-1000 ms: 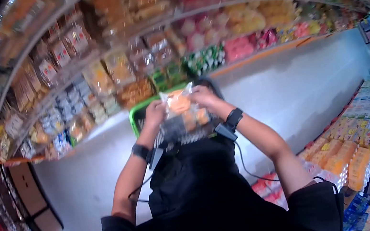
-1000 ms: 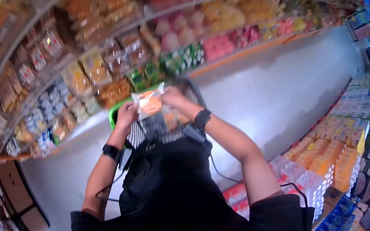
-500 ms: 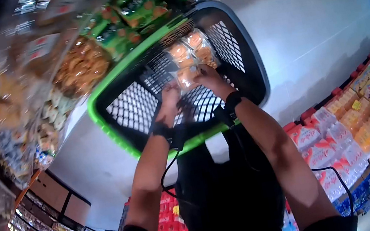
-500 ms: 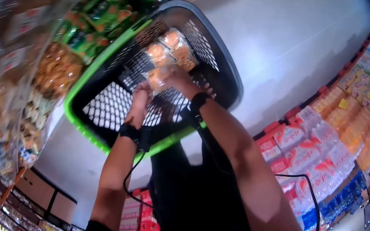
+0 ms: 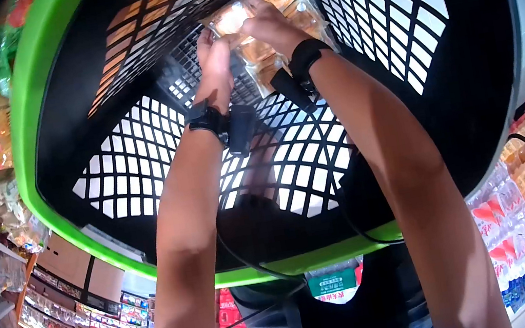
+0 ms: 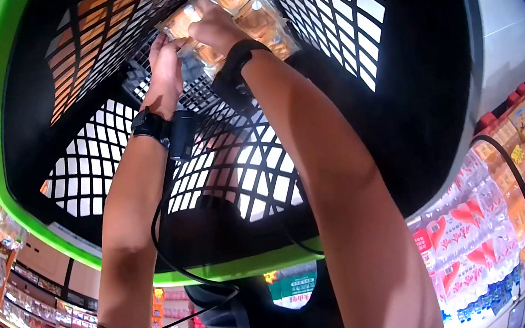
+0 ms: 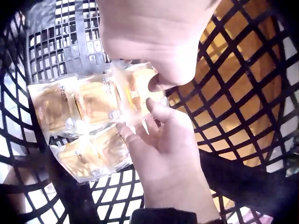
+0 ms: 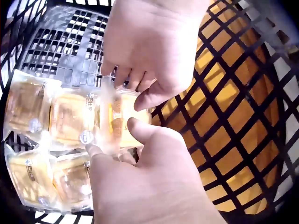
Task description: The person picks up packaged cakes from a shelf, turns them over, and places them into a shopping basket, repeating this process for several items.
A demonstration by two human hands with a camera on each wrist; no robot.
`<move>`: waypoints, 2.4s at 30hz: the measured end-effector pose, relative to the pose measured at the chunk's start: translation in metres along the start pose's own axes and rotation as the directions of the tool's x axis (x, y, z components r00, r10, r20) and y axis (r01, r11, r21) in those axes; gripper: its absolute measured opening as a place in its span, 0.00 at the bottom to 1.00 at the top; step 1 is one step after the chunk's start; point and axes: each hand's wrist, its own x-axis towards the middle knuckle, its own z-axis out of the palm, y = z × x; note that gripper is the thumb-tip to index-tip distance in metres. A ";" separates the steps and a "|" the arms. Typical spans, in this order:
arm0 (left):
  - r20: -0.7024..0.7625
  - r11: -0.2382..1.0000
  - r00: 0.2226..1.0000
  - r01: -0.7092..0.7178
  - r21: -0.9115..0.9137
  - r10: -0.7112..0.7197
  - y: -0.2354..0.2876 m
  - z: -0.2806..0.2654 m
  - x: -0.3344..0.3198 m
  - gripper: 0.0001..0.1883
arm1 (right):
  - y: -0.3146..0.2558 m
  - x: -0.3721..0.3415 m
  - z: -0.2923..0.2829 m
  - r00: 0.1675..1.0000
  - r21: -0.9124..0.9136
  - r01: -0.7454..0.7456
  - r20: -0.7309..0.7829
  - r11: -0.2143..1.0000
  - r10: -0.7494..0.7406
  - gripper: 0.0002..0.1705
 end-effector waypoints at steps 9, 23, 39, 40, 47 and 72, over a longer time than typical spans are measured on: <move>-0.216 0.992 0.976 0.061 0.112 -0.036 0.102 -0.006 -0.144 0.33 | -0.188 -0.110 -0.027 0.987 0.136 -0.160 0.053 0.978 0.154 0.04; -0.136 0.804 0.819 -0.573 -0.155 0.558 0.513 -0.015 -0.428 0.10 | -0.691 -0.255 0.013 0.958 0.298 -0.177 0.272 0.938 0.095 0.13; 0.093 0.328 0.389 -0.864 0.383 0.917 0.708 0.005 -0.464 0.26 | -0.944 -0.146 0.037 0.269 -0.849 0.494 0.354 -0.187 -0.896 0.26; 0.111 0.343 0.394 -0.884 0.318 0.913 0.708 0.005 -0.462 0.29 | -0.945 -0.148 0.037 0.203 -0.851 0.468 0.365 -0.237 -0.909 0.25; 0.238 0.132 0.292 -0.844 0.520 0.926 0.677 0.009 -0.517 0.43 | -0.945 -0.226 0.024 0.489 -0.812 0.579 0.277 0.070 -0.827 0.30; 0.106 0.528 0.526 -0.780 -0.336 0.844 0.608 0.009 -0.617 0.24 | -0.874 -0.359 -0.011 0.744 0.184 0.548 0.339 0.816 -0.576 0.17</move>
